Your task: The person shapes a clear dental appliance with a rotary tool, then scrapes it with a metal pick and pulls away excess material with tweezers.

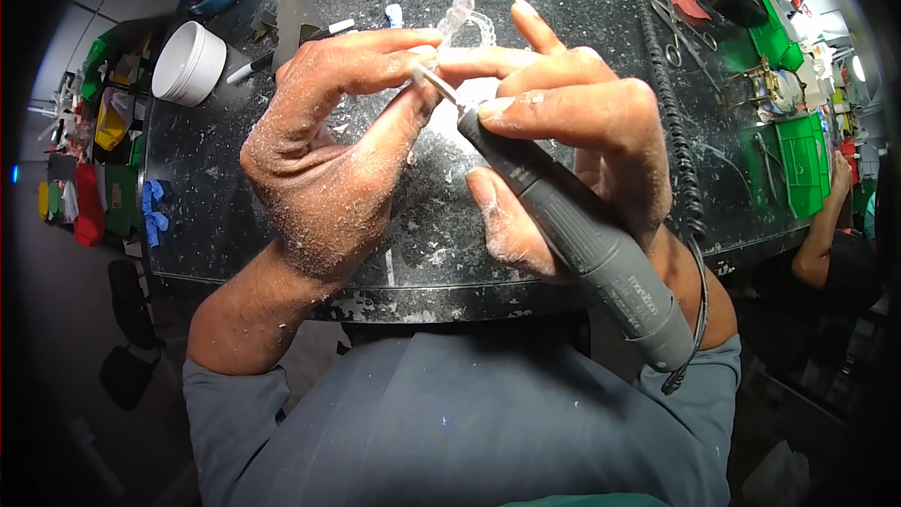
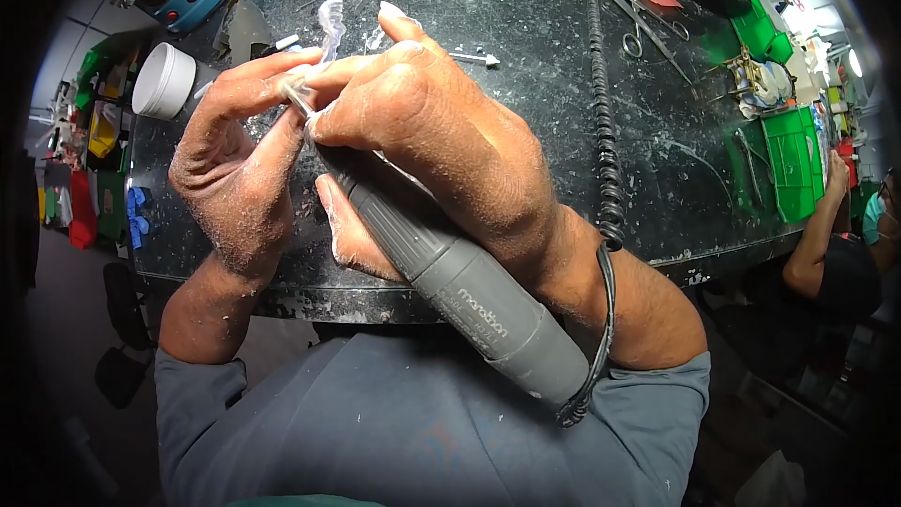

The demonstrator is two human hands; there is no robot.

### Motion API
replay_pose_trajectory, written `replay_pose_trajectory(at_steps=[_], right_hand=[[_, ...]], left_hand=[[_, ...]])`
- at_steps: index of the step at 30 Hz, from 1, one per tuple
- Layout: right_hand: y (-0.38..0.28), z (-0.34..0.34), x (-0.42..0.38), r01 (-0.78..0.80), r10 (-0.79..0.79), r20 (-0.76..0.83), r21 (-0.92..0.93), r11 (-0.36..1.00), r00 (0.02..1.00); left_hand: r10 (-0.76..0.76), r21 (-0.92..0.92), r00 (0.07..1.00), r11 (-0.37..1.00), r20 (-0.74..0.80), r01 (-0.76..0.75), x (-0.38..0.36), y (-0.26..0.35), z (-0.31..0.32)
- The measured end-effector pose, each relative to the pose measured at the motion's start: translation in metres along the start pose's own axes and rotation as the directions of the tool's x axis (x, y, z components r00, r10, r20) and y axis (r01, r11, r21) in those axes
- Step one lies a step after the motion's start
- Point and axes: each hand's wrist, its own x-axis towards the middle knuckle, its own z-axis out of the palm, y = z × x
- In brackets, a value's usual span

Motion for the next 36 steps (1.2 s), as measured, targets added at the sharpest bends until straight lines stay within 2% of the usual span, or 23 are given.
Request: replay_pose_trajectory(at_steps=[12, 14, 15, 17, 18, 21, 24, 26, 31, 36], right_hand=[[0.000, 0.000, 0.000, 0.007, -0.007, 0.001, -0.014, 1.000, 1.000], [-0.001, 0.001, 0.001, 0.000, 0.000, -0.011, -0.002, 1.000, 1.000], [-0.001, 0.001, 0.001, 0.001, -0.001, -0.001, -0.025, 1.000, 1.000], [0.000, 0.001, 0.001, 0.005, -0.004, 0.011, -0.045, 0.999, 1.000], [0.000, 0.001, 0.001, -0.005, 0.005, -0.003, -0.069, 0.998, 1.000], [-0.001, 0.000, 0.002, -0.031, 0.030, -0.011, -0.109, 0.994, 0.999], [-0.002, -0.001, 0.002, -0.021, 0.024, 0.026, -0.116, 0.993, 0.999], [-0.001, -0.002, 0.002, 0.011, -0.016, -0.019, -0.235, 0.972, 1.000], [0.000, -0.004, 0.002, -0.018, 0.016, -0.014, -0.187, 0.982, 1.000], [-0.003, -0.004, 0.004, -0.036, 0.032, -0.026, -0.152, 0.988, 0.999]], left_hand=[[-0.078, -0.016, 0.997, 0.997, 0.013, 0.079, -0.001, 0.005, 0.000], [-0.206, -0.262, 0.979, 0.944, 0.003, 0.200, -0.003, 0.006, 0.003], [-0.207, -0.259, 0.978, 0.945, -0.003, 0.199, -0.003, 0.005, 0.004], [-0.250, -0.466, 0.967, 0.851, 0.048, 0.243, -0.003, 0.003, 0.005], [-0.306, -0.519, 0.951, 0.806, 0.047, 0.285, -0.003, 0.005, 0.007], [-0.318, -0.622, 0.945, 0.724, 0.080, 0.296, -0.004, 0.001, 0.008], [-0.377, -0.617, 0.924, 0.711, 0.069, 0.336, -0.004, 0.001, 0.009], [-0.399, -0.638, 0.915, 0.689, 0.063, 0.344, -0.002, 0.003, 0.010], [-0.444, -0.707, 0.893, 0.609, 0.071, 0.359, -0.003, 0.005, 0.011], [-0.389, -0.668, 0.919, 0.668, 0.065, 0.329, -0.004, 0.003, 0.010]])
